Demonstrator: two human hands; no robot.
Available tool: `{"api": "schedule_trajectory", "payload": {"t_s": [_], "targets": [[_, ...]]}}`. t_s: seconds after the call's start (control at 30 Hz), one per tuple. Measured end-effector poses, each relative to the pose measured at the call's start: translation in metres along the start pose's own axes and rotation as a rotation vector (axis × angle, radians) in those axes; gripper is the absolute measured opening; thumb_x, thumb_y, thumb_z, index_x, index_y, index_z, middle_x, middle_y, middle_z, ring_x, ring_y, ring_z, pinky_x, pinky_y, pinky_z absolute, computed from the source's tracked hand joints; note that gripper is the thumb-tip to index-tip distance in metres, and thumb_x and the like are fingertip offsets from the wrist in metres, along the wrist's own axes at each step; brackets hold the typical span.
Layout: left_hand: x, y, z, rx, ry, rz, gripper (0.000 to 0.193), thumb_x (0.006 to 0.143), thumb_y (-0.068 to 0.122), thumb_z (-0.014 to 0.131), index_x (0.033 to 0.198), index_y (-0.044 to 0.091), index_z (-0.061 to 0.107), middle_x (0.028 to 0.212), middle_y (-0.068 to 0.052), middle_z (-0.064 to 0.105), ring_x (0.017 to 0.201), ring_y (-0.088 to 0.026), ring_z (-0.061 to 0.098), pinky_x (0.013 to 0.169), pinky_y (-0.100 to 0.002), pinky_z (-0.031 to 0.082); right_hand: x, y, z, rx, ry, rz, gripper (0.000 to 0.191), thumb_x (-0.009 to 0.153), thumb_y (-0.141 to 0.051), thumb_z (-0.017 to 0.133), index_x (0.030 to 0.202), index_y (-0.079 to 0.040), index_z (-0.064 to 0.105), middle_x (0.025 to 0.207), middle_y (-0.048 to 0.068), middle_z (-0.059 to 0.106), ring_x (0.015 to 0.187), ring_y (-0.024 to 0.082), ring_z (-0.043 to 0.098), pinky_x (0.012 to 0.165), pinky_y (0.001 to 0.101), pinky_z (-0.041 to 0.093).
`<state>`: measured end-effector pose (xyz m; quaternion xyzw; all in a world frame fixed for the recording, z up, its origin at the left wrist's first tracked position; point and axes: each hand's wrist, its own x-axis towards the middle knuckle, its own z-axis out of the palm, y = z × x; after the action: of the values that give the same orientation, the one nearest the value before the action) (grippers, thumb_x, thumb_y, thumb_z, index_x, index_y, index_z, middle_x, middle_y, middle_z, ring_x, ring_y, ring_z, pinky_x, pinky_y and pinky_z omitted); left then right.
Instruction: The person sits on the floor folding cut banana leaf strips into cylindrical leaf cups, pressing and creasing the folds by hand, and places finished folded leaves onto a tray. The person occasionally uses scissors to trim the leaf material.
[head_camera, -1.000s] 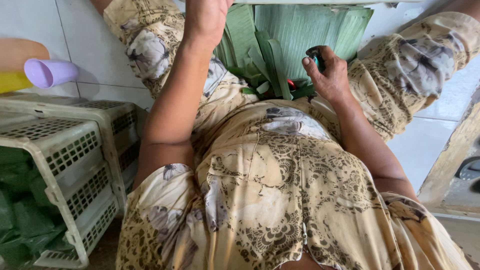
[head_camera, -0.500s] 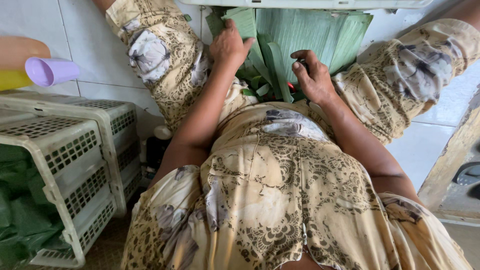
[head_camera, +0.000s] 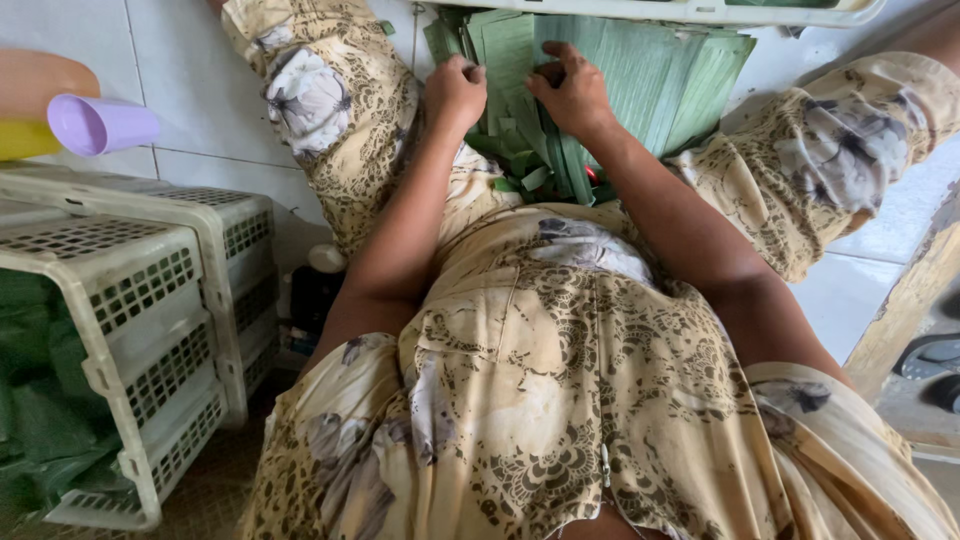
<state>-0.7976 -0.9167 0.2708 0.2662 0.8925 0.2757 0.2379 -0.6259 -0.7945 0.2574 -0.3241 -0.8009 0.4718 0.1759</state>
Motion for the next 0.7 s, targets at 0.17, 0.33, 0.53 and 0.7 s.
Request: {"api": "schedule_trajectory", "payload": {"t_s": [0.17, 0.33, 0.53, 0.7], "targets": [[-0.007, -0.006, 0.003, -0.092, -0.034, -0.009, 0.024, 0.087, 0.031, 0.074, 0.093, 0.008, 0.071, 0.090, -0.012, 0.077, 0.085, -0.032, 0.074, 0.075, -0.042, 0.057, 0.010, 0.005, 0.018, -0.055, 0.019, 0.106, 0.053, 0.072, -0.035, 0.096, 0.097, 0.000, 0.066, 0.086, 0.014, 0.074, 0.075, 0.028, 0.070, 0.069, 0.0390, 0.057], [-0.012, -0.012, 0.011, -0.118, -0.001, 0.058, 0.020, 0.091, 0.025, 0.071, 0.101, 0.008, 0.070, 0.092, -0.012, 0.077, 0.088, -0.031, 0.074, 0.077, -0.042, 0.058, -0.005, 0.012, 0.007, -0.259, -0.008, 0.073, 0.037, 0.094, -0.032, 0.085, 0.086, -0.002, 0.067, 0.079, 0.017, 0.068, 0.069, 0.033, 0.064, 0.068, 0.0435, 0.053], [-0.031, -0.010, 0.010, -0.201, 0.044, 0.288, 0.021, 0.090, 0.023, 0.072, 0.104, 0.007, 0.070, 0.092, -0.012, 0.077, 0.086, -0.030, 0.075, 0.074, -0.041, 0.058, -0.027, 0.004, -0.019, -0.086, 0.164, -0.052, 0.031, 0.101, -0.019, 0.082, 0.085, 0.003, 0.066, 0.077, 0.016, 0.065, 0.068, 0.024, 0.057, 0.062, 0.0391, 0.051], [-0.056, 0.002, 0.004, -0.320, -0.044, 0.305, 0.026, 0.103, 0.033, 0.064, 0.108, 0.008, 0.070, 0.082, -0.006, 0.073, 0.076, -0.024, 0.071, 0.070, -0.038, 0.055, -0.042, -0.029, -0.053, 0.522, -0.098, 0.144, 0.013, 0.103, -0.017, 0.074, 0.105, -0.004, 0.073, 0.088, 0.000, 0.070, 0.073, 0.006, 0.061, 0.062, 0.0259, 0.052]]}}
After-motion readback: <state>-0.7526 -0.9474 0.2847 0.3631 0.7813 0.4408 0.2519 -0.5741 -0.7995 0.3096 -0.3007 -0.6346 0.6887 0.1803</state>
